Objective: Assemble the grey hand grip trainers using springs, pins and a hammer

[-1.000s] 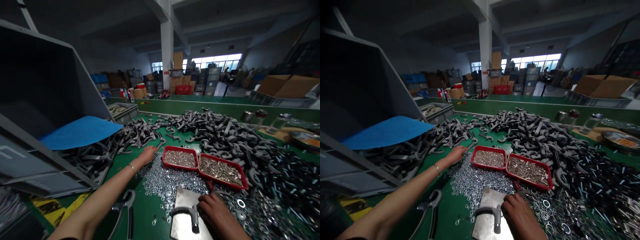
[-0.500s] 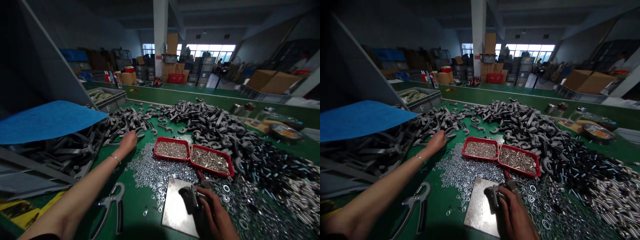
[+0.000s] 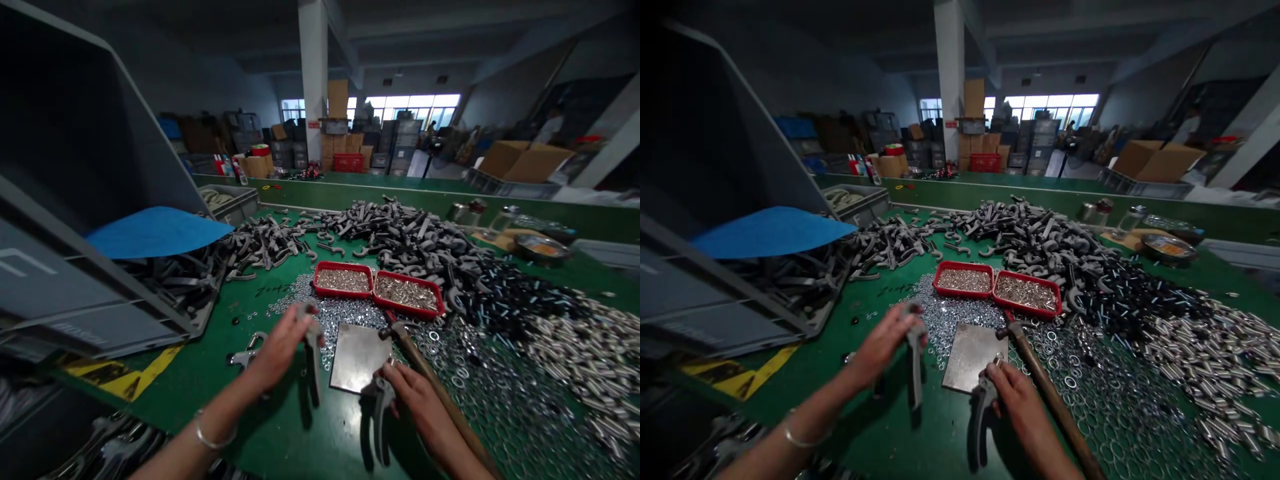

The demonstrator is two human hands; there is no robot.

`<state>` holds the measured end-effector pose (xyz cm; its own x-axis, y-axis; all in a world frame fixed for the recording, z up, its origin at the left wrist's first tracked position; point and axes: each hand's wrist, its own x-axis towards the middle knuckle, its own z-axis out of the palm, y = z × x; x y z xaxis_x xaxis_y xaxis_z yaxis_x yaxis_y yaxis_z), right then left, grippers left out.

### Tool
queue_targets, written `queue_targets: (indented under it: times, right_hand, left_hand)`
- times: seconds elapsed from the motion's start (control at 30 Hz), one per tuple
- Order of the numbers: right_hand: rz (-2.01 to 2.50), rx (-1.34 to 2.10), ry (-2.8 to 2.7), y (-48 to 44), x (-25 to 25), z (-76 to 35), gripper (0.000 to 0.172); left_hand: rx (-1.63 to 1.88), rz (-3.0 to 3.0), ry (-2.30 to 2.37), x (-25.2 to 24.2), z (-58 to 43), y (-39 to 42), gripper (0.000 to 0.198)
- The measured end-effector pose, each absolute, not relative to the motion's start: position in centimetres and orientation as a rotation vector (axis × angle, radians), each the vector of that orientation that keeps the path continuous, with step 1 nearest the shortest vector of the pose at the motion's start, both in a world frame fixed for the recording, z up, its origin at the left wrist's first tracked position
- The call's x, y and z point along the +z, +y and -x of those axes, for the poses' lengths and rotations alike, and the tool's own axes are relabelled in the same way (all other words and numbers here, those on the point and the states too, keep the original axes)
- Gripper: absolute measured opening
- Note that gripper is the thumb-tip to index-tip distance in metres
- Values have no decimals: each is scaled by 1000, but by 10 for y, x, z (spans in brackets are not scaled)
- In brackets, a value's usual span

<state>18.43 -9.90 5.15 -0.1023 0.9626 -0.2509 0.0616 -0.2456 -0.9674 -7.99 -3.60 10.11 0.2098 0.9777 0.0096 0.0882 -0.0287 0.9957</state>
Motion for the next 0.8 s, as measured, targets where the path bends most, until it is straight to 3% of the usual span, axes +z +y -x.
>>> queue_targets:
  times: [0.1,0.17,0.8]
  right_hand:
    - [1476,1014,-1559,-112,54,-182,36]
    - [1497,925,-1699,-121,56,-181,32]
    - [1416,1032,-1749,-147,55,-176,26]
  left_hand:
    - [889,-1391,1157,64,25,-82,38]
    - [874,-1411,1178,47,3,-99,41]
    - [708,-1957,1228,51,-7,-116,33]
